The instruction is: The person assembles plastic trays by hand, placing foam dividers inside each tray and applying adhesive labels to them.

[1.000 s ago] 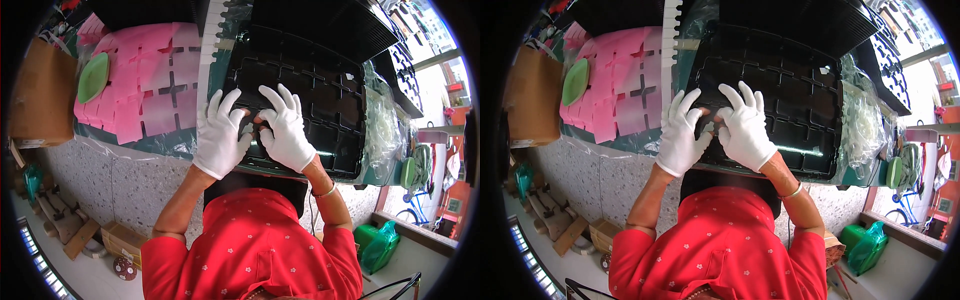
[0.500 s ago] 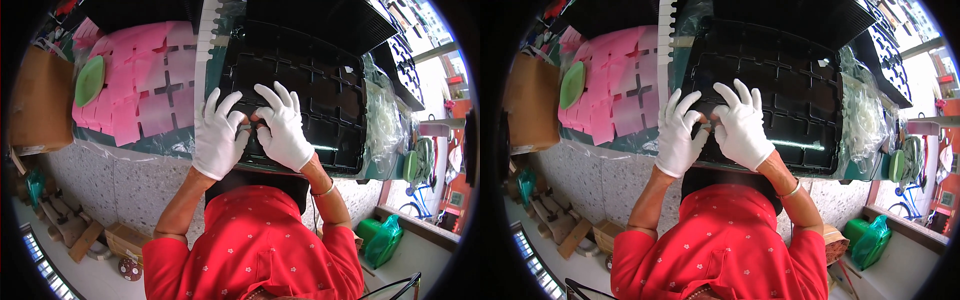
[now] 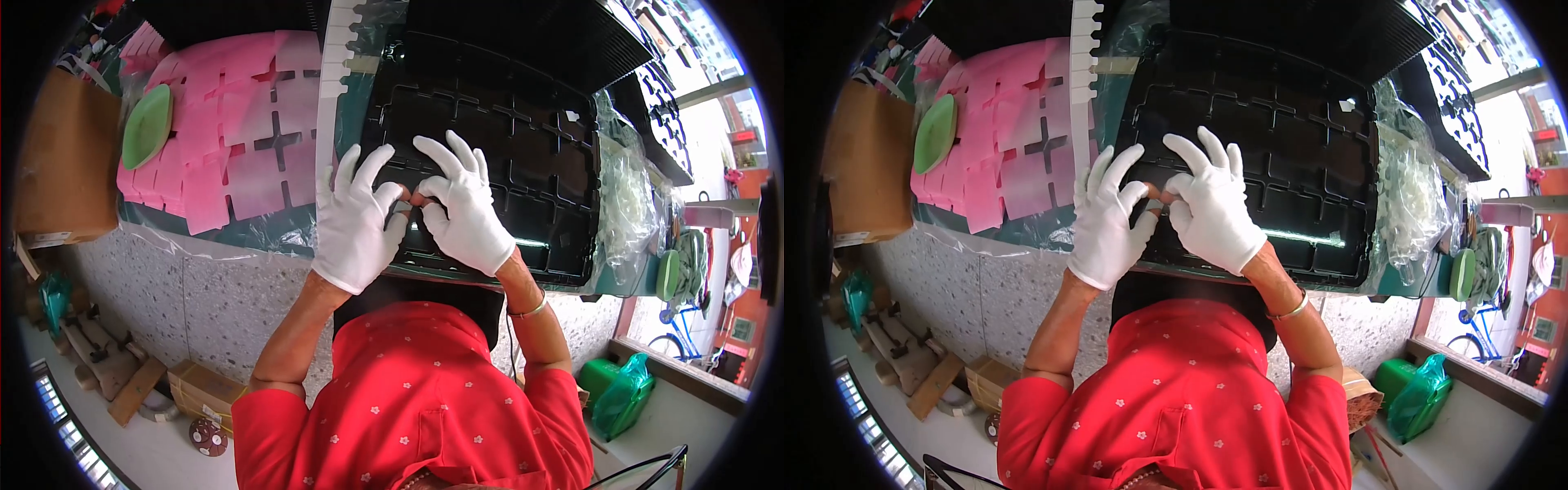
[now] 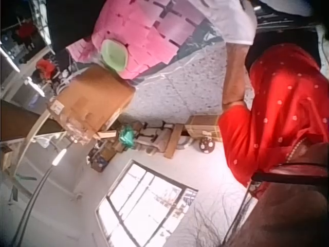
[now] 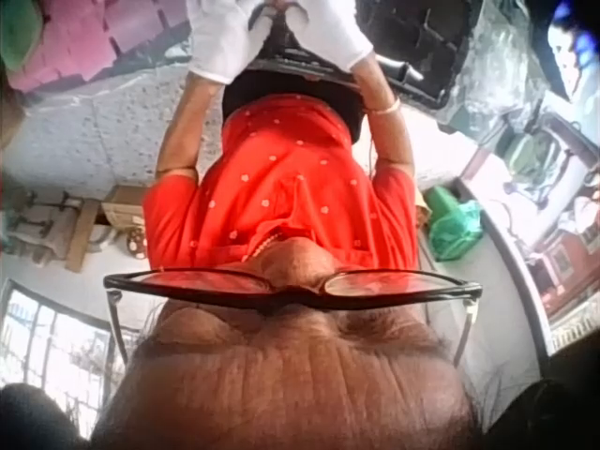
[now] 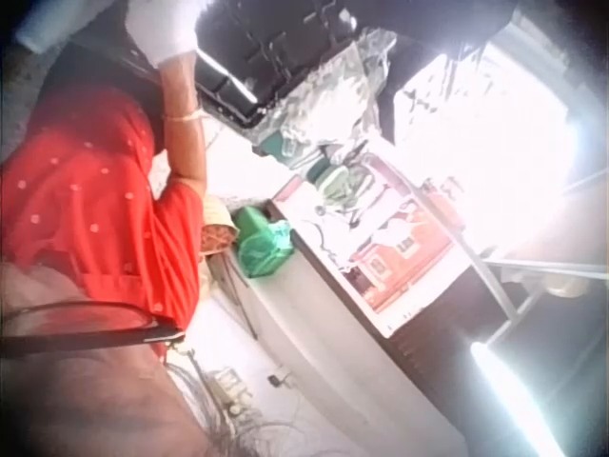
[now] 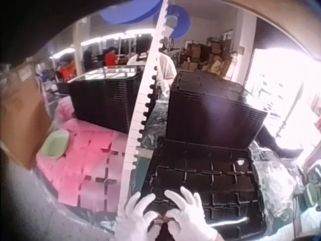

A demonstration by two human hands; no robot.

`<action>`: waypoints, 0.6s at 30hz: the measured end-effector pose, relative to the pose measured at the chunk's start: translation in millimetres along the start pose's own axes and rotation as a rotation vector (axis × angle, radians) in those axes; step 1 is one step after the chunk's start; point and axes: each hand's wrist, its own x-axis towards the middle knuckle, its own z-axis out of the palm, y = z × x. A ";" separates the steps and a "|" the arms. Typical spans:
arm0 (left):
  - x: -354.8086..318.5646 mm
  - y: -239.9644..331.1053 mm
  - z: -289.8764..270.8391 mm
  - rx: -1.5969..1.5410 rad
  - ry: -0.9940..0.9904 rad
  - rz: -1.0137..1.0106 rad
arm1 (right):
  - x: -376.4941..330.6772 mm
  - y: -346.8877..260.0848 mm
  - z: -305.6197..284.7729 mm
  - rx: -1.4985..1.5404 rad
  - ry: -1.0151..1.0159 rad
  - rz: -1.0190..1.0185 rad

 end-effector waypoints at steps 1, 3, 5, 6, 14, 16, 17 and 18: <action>0.0 -0.5 -0.5 -0.001 0.000 0.000 | -1.0 -0.2 -1.2 0.030 0.017 -0.010; -0.9 -1.9 -0.3 -0.017 0.007 0.008 | -2.3 -1.2 0.0 0.055 0.044 0.004; -2.0 -3.1 2.2 -0.016 0.026 0.013 | -4.1 -3.0 1.2 0.082 0.073 0.021; -2.3 -3.8 3.4 -0.011 0.047 0.016 | -4.2 -4.1 1.8 0.036 0.066 0.005; -2.5 -0.8 9.0 -0.003 0.066 -0.017 | 3.1 2.8 3.1 -0.044 0.046 -0.028; -1.0 0.3 11.1 -0.017 0.088 -0.015 | 2.3 4.3 0.7 -0.047 0.055 -0.026; 1.9 2.7 12.7 -0.043 0.109 0.007 | 1.5 4.5 -3.8 -0.064 0.066 -0.021; 4.2 4.8 11.7 -0.074 0.132 0.037 | 0.8 0.0 -8.2 -0.087 0.072 0.001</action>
